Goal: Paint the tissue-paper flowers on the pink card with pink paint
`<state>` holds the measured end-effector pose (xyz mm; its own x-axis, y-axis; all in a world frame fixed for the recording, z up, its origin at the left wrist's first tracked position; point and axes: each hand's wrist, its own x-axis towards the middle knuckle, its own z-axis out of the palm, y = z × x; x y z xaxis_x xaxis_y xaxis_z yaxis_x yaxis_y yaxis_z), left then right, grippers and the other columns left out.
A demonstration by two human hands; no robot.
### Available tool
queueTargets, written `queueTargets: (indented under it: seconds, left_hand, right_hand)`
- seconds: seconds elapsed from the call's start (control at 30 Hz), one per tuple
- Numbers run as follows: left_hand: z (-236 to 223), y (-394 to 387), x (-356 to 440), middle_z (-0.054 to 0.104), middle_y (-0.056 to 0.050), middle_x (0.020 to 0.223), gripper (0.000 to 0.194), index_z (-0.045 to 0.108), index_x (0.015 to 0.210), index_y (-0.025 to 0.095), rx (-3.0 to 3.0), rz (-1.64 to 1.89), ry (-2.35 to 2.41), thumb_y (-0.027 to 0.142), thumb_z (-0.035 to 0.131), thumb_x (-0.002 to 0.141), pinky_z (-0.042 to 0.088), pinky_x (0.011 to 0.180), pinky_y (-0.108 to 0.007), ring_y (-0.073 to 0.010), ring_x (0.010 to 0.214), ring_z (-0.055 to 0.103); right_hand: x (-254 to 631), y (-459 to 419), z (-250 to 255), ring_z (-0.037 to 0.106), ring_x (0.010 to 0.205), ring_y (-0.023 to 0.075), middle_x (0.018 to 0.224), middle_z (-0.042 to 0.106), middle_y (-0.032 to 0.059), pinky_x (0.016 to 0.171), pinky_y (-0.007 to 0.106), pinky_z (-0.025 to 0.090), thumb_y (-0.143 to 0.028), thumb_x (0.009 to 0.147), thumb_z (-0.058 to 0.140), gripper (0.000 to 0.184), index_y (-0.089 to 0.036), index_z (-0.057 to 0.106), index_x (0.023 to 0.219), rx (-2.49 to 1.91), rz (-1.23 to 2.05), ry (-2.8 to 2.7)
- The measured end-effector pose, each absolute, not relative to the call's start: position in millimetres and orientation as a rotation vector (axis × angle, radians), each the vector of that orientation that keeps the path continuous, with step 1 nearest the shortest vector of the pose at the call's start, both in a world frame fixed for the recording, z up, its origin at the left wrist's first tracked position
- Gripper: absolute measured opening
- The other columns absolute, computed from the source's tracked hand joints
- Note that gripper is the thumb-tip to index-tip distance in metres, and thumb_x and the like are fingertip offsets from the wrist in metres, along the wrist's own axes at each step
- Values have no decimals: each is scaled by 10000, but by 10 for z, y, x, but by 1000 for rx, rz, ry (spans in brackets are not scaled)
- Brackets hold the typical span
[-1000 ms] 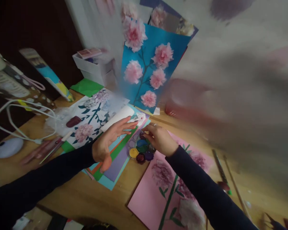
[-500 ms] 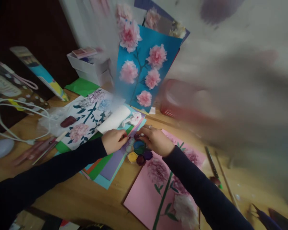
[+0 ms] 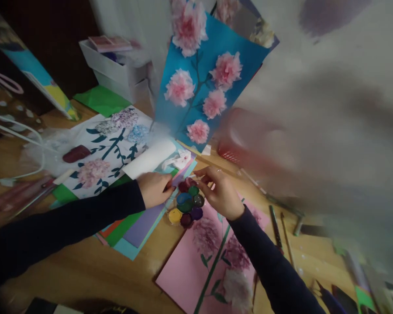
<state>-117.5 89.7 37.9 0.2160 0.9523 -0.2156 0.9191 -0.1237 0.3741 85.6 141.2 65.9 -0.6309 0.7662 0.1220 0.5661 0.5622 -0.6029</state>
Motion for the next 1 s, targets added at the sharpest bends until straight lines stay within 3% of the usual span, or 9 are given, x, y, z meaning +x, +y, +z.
queueTargets:
  seconds: [0.33, 0.6, 0.87, 1.0]
  left_hand:
    - [376, 902, -1157, 675, -105, 745, 222, 606, 920, 175, 2045, 97, 1722, 309, 439, 861, 488, 629, -385, -310, 740, 687]
    - [420, 897, -1158, 678, -103, 747, 243, 617, 936, 165, 2031, 94, 1724, 297, 426, 862, 487, 634, -375, -292, 742, 687]
    - [417, 900, -1168, 686, -114, 770, 240, 622, 936, 168, 2025, 75, 1699, 298, 436, 857, 491, 651, -395, -307, 764, 683]
    - [433, 897, -1168, 689, -114, 793, 265, 624, 959, 162, 2015, 52, 1711, 309, 424, 864, 494, 674, -379, -292, 772, 681]
  right_hand:
    - [666, 1307, 492, 618, 893, 199, 969, 656, 105, 780, 339, 502, -161, 914, 474, 178, -185, 608, 1029, -768, 514, -2744]
    - [829, 1369, 454, 569, 610, 135, 719, 597, 12, 558, 260, 452, -282, 865, 591, 156, -180, 607, 982, -1138, 823, -2359]
    - [685, 1263, 439, 611, 865, 193, 949, 636, 104, 771, 327, 500, -195, 904, 507, 125, -177, 601, 985, -846, 580, -2658]
    - [781, 1309, 432, 584, 706, 160, 846, 635, 61, 668, 302, 494, -299, 854, 604, 152, -189, 620, 958, -1094, 925, -2331]
